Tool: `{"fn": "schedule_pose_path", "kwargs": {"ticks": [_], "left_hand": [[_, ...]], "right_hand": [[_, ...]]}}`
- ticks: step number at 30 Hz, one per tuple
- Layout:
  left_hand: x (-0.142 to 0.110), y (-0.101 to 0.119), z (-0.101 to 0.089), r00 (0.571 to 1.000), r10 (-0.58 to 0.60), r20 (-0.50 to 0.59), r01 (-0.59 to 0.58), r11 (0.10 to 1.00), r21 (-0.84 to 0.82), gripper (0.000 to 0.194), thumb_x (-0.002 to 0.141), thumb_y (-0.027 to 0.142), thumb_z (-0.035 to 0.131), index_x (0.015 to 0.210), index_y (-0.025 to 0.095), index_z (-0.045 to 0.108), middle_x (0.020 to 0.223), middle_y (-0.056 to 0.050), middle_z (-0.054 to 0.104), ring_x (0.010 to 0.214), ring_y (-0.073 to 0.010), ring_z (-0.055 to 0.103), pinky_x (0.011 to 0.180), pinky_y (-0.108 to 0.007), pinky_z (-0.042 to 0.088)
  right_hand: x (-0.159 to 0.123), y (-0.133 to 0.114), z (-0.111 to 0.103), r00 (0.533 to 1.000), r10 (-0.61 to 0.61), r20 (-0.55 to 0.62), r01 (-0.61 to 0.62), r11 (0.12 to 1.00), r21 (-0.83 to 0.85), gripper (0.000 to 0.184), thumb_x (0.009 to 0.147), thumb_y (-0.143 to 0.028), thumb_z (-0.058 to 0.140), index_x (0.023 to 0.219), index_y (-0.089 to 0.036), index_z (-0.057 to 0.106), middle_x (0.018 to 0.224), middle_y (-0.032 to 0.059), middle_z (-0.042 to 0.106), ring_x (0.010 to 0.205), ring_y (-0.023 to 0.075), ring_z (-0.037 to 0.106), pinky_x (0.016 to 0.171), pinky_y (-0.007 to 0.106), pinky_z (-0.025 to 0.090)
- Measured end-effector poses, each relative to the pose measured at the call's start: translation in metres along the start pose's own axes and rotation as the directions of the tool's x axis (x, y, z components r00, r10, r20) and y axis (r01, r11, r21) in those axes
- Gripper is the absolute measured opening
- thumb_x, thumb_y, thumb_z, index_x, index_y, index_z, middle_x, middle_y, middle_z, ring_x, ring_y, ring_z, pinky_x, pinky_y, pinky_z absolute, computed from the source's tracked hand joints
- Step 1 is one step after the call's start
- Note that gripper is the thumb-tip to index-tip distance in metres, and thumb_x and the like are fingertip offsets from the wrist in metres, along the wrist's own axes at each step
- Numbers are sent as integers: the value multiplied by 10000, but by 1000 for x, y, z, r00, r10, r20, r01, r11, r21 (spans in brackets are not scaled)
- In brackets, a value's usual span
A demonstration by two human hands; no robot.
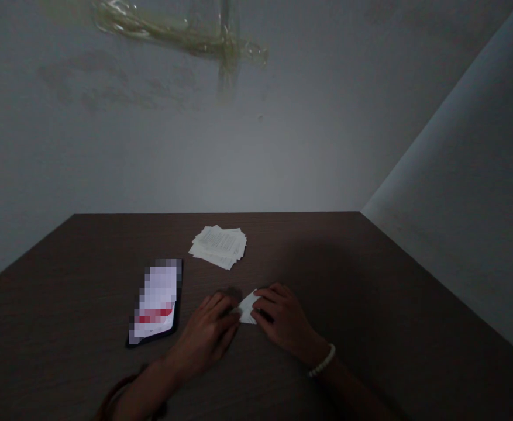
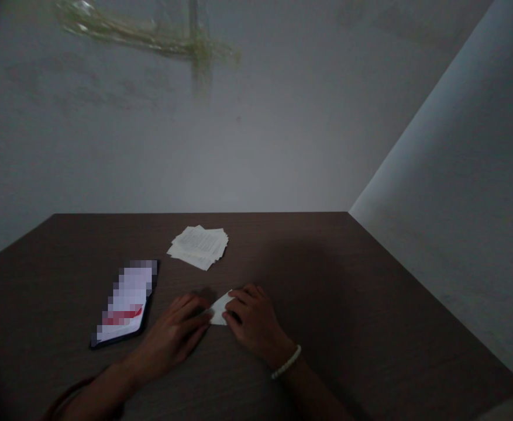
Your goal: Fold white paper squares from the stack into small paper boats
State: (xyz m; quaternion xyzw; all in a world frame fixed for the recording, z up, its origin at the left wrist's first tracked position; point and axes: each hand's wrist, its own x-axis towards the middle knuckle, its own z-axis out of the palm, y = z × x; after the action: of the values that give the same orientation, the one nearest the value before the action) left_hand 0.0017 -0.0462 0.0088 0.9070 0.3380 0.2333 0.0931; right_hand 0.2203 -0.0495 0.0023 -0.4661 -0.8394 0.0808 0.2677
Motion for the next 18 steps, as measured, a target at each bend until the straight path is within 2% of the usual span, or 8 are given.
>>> {"fn": "schedule_pose_path", "kwargs": {"ticks": [5,9,14,18], "left_hand": [[0,-4,0,999,-50,-11,49,997,-66,196,893,154,518,841,201,701,1014,-76,590,968,-236,512,827,-410,451],[1,-6,-2,997,-72,-32,67,990,-127,200,869,146,539,809,214,716,1012,-68,600,968,-237,517,832,-416,459],[2,-6,-2,992,-124,-37,116,978,-173,169,838,142,565,805,212,715,1017,-65,604,997,-244,518,875,-432,452],[2,-5,-2,989,-142,-42,135,982,-129,163,824,138,573,799,215,714,1011,-61,613,999,-252,515,867,-448,435]], "right_hand": [[1,-1,5,996,-92,14,91,995,40,97,893,-155,593,931,-203,669,1070,34,647,1032,176,533,938,322,447],[0,-1,3,975,-193,113,192,981,18,191,907,-105,543,1010,-215,661,1042,31,639,993,166,545,861,285,473],[-1,-3,-5,953,-230,195,252,963,-98,249,865,-114,583,1075,-235,638,1099,55,613,990,206,532,846,334,456],[-2,-11,-11,951,-216,223,242,965,-99,279,846,-144,597,1115,-218,607,1139,71,593,1021,216,519,888,357,430]]}}
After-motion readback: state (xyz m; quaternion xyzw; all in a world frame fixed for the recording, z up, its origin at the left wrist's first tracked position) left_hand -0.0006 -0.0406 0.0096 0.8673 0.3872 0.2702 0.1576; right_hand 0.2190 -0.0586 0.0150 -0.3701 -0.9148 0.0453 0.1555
